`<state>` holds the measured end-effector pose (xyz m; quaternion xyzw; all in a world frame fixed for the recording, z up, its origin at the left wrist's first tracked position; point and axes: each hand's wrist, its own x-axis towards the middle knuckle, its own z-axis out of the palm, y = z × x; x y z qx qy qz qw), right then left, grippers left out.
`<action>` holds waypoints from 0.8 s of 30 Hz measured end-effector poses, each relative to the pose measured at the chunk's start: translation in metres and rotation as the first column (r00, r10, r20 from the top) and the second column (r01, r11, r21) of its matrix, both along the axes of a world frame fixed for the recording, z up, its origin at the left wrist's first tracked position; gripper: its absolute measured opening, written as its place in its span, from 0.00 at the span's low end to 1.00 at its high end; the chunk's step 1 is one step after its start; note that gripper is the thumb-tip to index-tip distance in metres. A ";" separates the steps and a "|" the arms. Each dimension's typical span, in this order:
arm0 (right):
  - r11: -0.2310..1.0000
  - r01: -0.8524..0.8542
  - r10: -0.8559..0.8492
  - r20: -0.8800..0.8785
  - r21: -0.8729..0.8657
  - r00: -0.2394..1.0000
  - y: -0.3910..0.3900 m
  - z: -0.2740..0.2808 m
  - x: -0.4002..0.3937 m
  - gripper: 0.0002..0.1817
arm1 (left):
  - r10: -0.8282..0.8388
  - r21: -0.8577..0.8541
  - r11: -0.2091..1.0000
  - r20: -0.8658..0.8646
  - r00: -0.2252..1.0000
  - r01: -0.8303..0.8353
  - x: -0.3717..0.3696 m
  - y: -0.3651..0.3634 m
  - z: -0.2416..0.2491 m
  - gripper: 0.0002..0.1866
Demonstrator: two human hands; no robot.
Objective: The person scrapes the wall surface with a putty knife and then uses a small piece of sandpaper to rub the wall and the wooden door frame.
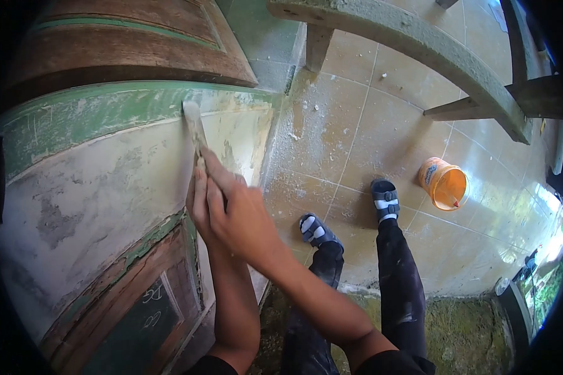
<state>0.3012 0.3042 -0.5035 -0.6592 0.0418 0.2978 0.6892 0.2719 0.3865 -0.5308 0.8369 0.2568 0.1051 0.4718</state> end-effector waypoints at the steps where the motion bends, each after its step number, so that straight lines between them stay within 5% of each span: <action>1: 0.998 0.015 -0.011 0.076 -0.053 0.997 0.001 0.001 -0.006 0.26 | 0.003 0.001 1.000 0.006 1.000 -0.003 -0.007 0.003 0.004 0.23; 3: 1.000 0.005 -0.003 0.106 -0.016 0.994 0.002 0.004 -0.008 0.26 | 0.187 -0.601 0.778 -0.061 0.980 -0.186 -0.018 0.007 0.010 0.23; 4: 1.000 0.021 -0.020 0.119 -0.008 0.993 0.004 0.005 -0.007 0.26 | 0.186 -0.600 0.778 -0.067 0.980 -0.189 -0.015 0.006 0.009 0.23; 6: 0.999 0.032 -0.033 0.022 0.011 0.999 0.007 0.003 0.000 0.25 | 0.017 -0.142 0.990 0.001 1.000 -0.017 0.000 0.006 0.008 0.23; 7: 0.999 0.031 -0.031 0.022 0.014 0.999 0.008 0.002 0.005 0.25 | -0.077 0.112 0.991 0.010 0.997 0.075 0.009 0.005 0.009 0.23; 8: 0.996 0.066 -0.065 -0.003 0.053 0.998 0.007 0.000 0.009 0.26 | 0.174 -0.528 0.837 0.007 0.985 -0.145 0.015 -0.001 0.014 0.23; 13: 0.996 0.087 -0.084 0.170 -0.009 0.982 0.010 -0.008 -0.017 0.26 | 0.195 -0.462 0.863 -0.065 0.979 -0.202 -0.010 0.006 0.001 0.23; 15: 0.996 0.089 -0.087 0.162 -0.005 0.983 0.013 -0.014 -0.019 0.26 | 0.255 -0.657 0.707 -0.109 0.961 -0.262 -0.015 0.010 -0.001 0.23; 16: 0.995 0.096 -0.095 0.104 -0.008 0.990 0.014 -0.017 -0.014 0.26 | 0.165 -0.388 0.902 -0.099 0.981 -0.191 -0.011 0.010 -0.005 0.24; 19: 0.995 0.102 -0.101 -0.032 0.019 0.994 0.013 -0.020 -0.002 0.26 | 0.183 -0.540 0.819 -0.079 0.980 -0.196 0.009 0.008 -0.010 0.23; 20: 0.994 0.102 -0.097 -0.098 0.045 0.990 0.011 -0.019 0.003 0.26 | 0.105 -0.530 0.846 0.060 0.993 -0.058 0.012 0.017 -0.027 0.23; 24: 0.987 0.162 -0.163 0.127 0.021 0.978 0.017 -0.027 -0.024 0.25 | 0.210 -0.583 0.777 -0.116 0.971 -0.238 -0.019 0.014 -0.016 0.23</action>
